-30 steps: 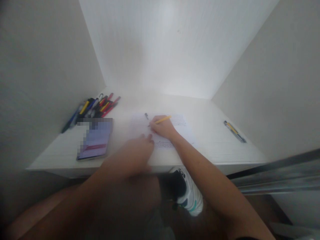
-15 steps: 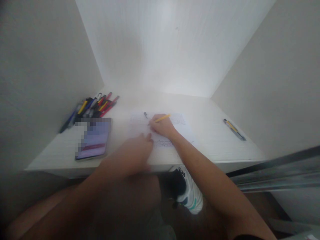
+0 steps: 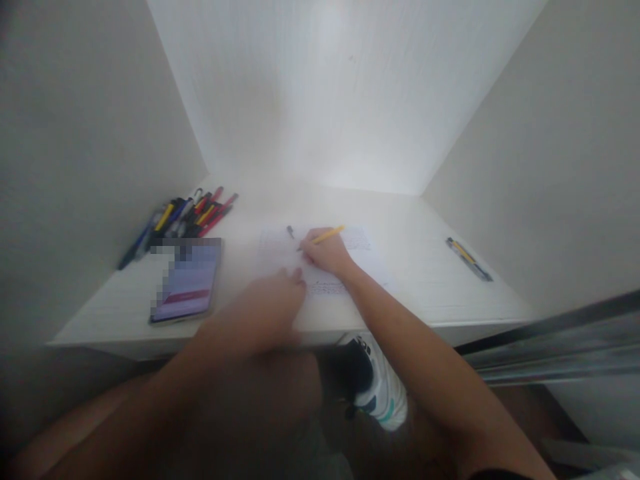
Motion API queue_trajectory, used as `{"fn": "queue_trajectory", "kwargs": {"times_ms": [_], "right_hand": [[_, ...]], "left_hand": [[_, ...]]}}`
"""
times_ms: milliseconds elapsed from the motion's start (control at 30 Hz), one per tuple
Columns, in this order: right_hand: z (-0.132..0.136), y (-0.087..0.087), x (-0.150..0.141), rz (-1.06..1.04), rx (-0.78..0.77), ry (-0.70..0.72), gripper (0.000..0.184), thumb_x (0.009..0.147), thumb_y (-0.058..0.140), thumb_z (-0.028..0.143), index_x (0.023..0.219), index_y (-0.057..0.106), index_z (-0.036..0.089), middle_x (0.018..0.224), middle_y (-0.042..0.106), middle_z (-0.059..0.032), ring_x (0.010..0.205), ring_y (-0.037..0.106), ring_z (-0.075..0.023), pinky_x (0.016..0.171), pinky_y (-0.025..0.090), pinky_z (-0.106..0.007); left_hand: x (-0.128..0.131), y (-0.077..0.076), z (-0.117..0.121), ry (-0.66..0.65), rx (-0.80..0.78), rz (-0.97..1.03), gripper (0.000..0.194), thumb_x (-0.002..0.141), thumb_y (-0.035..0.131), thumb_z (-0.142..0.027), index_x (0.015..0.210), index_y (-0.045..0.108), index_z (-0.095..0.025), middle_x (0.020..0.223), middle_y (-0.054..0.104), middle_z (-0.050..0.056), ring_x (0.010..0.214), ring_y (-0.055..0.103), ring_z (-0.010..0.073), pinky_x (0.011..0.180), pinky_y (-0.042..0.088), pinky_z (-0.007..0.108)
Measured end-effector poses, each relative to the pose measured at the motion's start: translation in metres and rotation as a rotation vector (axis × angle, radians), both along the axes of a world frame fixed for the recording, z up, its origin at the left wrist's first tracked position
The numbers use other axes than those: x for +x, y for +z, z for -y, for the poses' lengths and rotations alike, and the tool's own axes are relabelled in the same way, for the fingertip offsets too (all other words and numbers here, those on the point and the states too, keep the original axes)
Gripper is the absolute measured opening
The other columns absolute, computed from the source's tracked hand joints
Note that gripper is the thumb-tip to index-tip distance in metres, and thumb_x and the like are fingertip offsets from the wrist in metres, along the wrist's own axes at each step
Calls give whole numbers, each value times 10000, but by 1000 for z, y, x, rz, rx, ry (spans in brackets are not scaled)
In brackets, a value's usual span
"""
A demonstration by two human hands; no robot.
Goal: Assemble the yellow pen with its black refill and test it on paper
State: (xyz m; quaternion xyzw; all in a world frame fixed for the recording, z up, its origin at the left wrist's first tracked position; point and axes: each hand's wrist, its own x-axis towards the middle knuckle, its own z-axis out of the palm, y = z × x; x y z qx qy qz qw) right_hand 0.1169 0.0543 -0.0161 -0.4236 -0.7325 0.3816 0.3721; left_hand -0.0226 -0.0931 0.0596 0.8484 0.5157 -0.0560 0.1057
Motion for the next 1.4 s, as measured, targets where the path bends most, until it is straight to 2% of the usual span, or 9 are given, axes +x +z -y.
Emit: {"fn": "queue_trajectory", "kwargs": {"times_ms": [167, 367, 600, 767, 933, 1000, 1133, 1267, 1400], "right_hand": [[1, 2, 1, -178, 98, -93, 264, 908, 613, 426, 931, 724, 187, 836, 755, -56, 676, 677, -161, 615, 526, -286], [-26, 9, -15, 244, 461, -66, 109, 892, 641, 286, 940, 691, 202, 926, 741, -36, 840, 673, -186, 804, 494, -320], [-49, 11, -47, 506, 476, 19, 106, 773, 646, 97, 849, 637, 169, 834, 705, -50, 746, 625, -184, 759, 460, -304], [-38, 13, -33, 323, 396, -48, 103, 742, 683, 153, 828, 635, 186, 781, 685, -27, 713, 619, -184, 711, 469, -312], [6, 24, 0, -136, 285, -102, 219, 757, 781, 324, 881, 646, 205, 854, 711, -36, 747, 656, -186, 709, 515, -334], [29, 24, 8, -248, 217, -111, 275, 736, 820, 346, 902, 642, 216, 868, 723, -36, 778, 672, -190, 761, 538, -355], [56, 10, 10, -320, 181, -112, 291, 736, 830, 341, 921, 635, 230, 886, 740, -34, 799, 691, -199, 832, 549, -387], [61, -5, 8, -267, 243, -175, 252, 774, 781, 365, 926, 632, 228, 900, 736, -36, 797, 689, -208, 813, 551, -386], [70, -6, 7, -114, 323, -204, 216, 845, 697, 369, 987, 637, 218, 957, 729, -49, 871, 684, -212, 852, 533, -368]], "left_hand": [[1, -1, -1, 10, -2, 6, 439, 791, 751, -222, 1207, 684, -100, 1352, 598, 226, 1165, 604, 379, 932, 554, 516], [1, 0, -2, 24, -4, 21, 482, 753, 811, -254, 1179, 682, -70, 1277, 625, 218, 1121, 613, 373, 912, 564, 520], [-4, -7, -2, 43, 10, 105, 600, 663, 892, -466, 1103, 707, -101, 1159, 669, 195, 1061, 634, 375, 875, 564, 508], [-14, -23, -15, 100, 163, 390, 387, 869, 710, -467, 1009, 718, -107, 1021, 720, 172, 971, 676, 353, 882, 543, 502], [-21, -39, -46, 459, 483, 1024, 162, 923, 630, -269, 1019, 668, -144, 924, 729, 80, 757, 684, 205, 821, 561, 387], [-20, -46, -56, 531, 369, 1269, 209, 891, 669, -255, 1064, 649, -139, 943, 722, 83, 693, 673, 172, 737, 584, 352], [-12, -55, -58, 542, -80, 1683, 87, 878, 647, -173, 913, 661, -95, 798, 697, 77, 659, 689, 167, 656, 612, 318], [-9, -55, -48, 467, -193, 1735, 80, 857, 667, -168, 861, 680, -90, 859, 730, 94, 723, 708, 153, 775, 623, 328], [-10, -56, -46, 396, -199, 1686, 154, 774, 776, -218, 857, 691, -120, 904, 754, 108, 793, 716, 182, 807, 626, 361]]}}
